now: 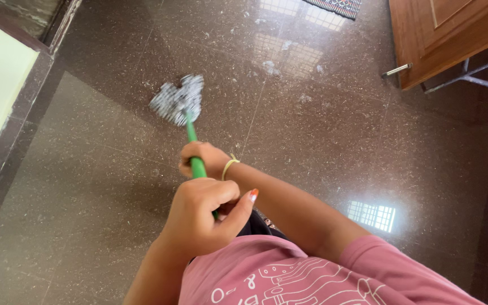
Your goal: The person mops a dark tiled floor using a green-handled mop with a striped head. They move the mop back and forth across the floor, covering different areas including near a doorway and a corner.
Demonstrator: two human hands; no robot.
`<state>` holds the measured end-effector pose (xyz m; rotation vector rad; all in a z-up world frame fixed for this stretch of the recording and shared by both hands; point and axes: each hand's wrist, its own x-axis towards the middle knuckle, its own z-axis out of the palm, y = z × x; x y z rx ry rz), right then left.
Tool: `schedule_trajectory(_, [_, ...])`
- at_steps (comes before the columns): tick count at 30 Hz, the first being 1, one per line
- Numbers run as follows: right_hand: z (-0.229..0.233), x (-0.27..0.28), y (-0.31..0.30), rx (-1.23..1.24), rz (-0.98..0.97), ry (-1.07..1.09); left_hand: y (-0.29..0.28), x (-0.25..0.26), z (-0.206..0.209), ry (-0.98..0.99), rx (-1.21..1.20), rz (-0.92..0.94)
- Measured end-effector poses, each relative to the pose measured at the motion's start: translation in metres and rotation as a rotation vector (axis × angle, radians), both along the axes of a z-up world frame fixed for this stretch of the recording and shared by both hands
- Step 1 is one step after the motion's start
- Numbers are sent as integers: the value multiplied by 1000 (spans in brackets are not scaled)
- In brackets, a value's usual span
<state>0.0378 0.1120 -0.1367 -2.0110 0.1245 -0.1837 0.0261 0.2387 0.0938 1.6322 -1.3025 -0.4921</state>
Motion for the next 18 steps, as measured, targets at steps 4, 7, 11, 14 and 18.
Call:
schedule_trajectory(4, [20,0,16,9,53,1,3,5,8,52,8,-45])
schedule_trajectory(7, [30,-8,12,-32,59,65,-4,2,10,84,-29,-156])
schedule_trajectory(11, [38,-31,0,-77,-64,78,-20,-11,11,67,-32,-297])
schedule_trajectory(14, [40,-56,-12,-117,-136,84,-29,-24,10,51,-77,-401])
schedule_trajectory(18, [32,-97,-34,-204,-203,96,-40,-44,0,55,-102,-545])
